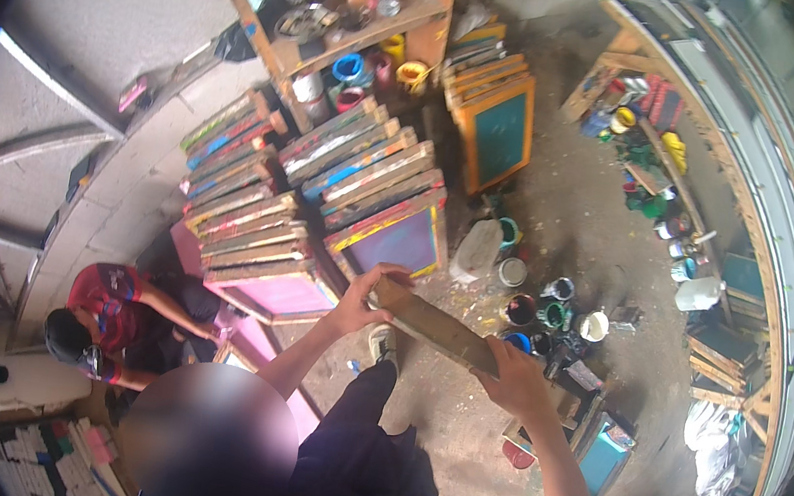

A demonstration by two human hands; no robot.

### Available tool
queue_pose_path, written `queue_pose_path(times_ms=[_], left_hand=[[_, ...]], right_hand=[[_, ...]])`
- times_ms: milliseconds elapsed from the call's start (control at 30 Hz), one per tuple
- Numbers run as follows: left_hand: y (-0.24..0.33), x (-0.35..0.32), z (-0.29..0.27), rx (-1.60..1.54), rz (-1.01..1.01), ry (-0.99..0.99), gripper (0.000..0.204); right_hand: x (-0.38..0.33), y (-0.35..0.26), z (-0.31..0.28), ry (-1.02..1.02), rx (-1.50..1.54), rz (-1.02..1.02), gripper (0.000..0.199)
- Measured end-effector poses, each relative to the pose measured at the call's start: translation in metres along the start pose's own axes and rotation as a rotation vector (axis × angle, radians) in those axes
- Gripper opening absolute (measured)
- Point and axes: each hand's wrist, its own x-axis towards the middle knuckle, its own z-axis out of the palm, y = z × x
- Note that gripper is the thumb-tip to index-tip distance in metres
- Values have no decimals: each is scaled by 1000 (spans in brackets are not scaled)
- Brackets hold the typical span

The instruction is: The person cleans a wooden screen frame with a sponge, then retrieves another screen from a stack and wipes its surface. The person also removes tape from the frame and continues wiping the screen with a cloth.

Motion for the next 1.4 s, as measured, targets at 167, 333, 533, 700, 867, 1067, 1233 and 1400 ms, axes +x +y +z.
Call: queue_pose_path(times_ms=[167,333,533,700,867,1067,1233,1400], left_hand=[[46,-8,59,-54,187,37,48],[142,-49,207,-197,131,-137,38],[237,-161,387,-151,382,-487,41],[275,-256,544,-433,432,-849,45],[266,-353,677,-603,261,-1195,53],[253,-478,827,-667,84,-1384,56],[259,-579,957,-689,-77,-1669,71],[283,-700,1067,-894,12,-1873,101]], right_hand=[[-104,-10,-21,177,-29,-28,54],[-296,-15,-18,490,28,205,55],[-550,-72,42,878,-161,553,61],[-708,-117,126,1087,-566,1004,71],[-818,-146,188,1127,-652,1357,65],[-953,-151,241,940,-740,1668,71],[-1057,-164,240,812,-769,1883,70],[-1156,-218,230,734,-939,2149,68]])
